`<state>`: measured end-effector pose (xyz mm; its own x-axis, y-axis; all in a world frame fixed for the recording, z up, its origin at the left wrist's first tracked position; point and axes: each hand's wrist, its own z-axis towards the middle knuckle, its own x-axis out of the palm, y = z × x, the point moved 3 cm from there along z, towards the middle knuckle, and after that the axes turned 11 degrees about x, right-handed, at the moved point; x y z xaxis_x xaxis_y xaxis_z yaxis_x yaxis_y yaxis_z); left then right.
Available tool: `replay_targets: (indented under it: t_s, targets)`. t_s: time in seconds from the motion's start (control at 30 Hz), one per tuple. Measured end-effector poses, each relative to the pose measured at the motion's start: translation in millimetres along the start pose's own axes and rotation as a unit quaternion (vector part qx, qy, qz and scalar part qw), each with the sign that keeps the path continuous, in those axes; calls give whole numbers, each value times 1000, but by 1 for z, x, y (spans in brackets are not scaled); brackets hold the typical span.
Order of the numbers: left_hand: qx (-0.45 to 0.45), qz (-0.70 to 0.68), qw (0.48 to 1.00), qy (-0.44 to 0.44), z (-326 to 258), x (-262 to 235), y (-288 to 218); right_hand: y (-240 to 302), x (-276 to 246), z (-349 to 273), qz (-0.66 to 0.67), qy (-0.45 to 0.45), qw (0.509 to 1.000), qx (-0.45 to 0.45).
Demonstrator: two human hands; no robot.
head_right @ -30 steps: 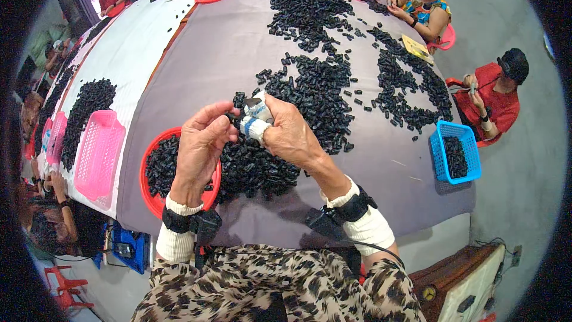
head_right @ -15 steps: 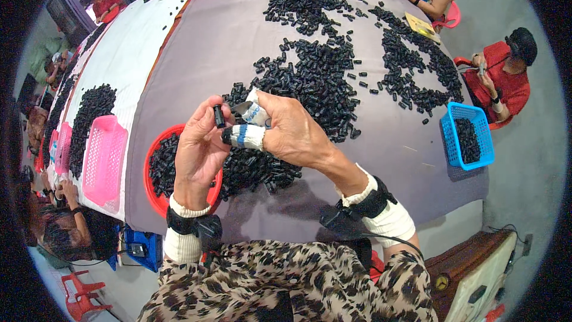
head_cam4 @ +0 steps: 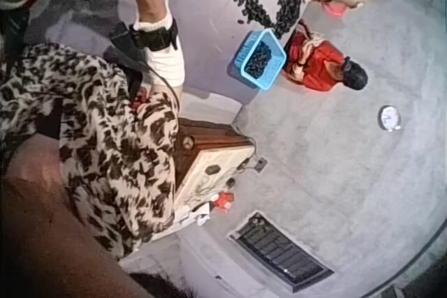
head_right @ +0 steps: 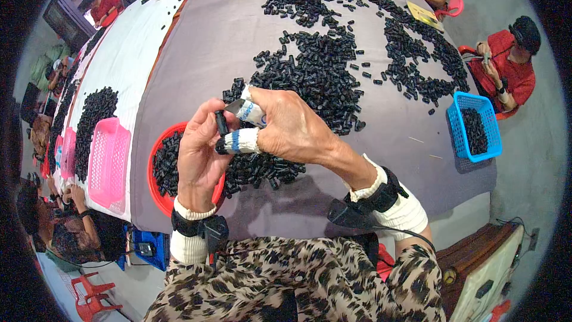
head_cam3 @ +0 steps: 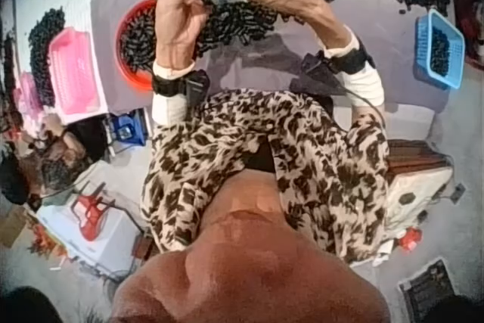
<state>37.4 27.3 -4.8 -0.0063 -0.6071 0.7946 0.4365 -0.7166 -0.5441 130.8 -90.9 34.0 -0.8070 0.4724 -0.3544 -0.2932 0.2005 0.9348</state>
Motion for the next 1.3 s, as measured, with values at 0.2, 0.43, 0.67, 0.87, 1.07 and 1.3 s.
replay_targets:
  t_s: [0.2,0.43,0.67,0.87,1.07,1.3]
  targets:
    - [6,44,999,-18,-1,8,-1,4,0,-2,4,-16,1000,-10]
    - [17,116,992,-51,-1,9,-3,4,-3,-2,-38,-42,998,6]
    - [18,62,998,-24,0,9,1,-2,-3,0,-32,-51,998,-11]
    - [21,64,997,-43,-2,6,1,-2,0,1,-6,-41,999,-7]
    - [9,18,999,-43,-1,2,4,-1,1,4,-33,-39,998,-23]
    - [1,4,999,-36,-2,2,6,6,-2,4,-61,-2,998,0]
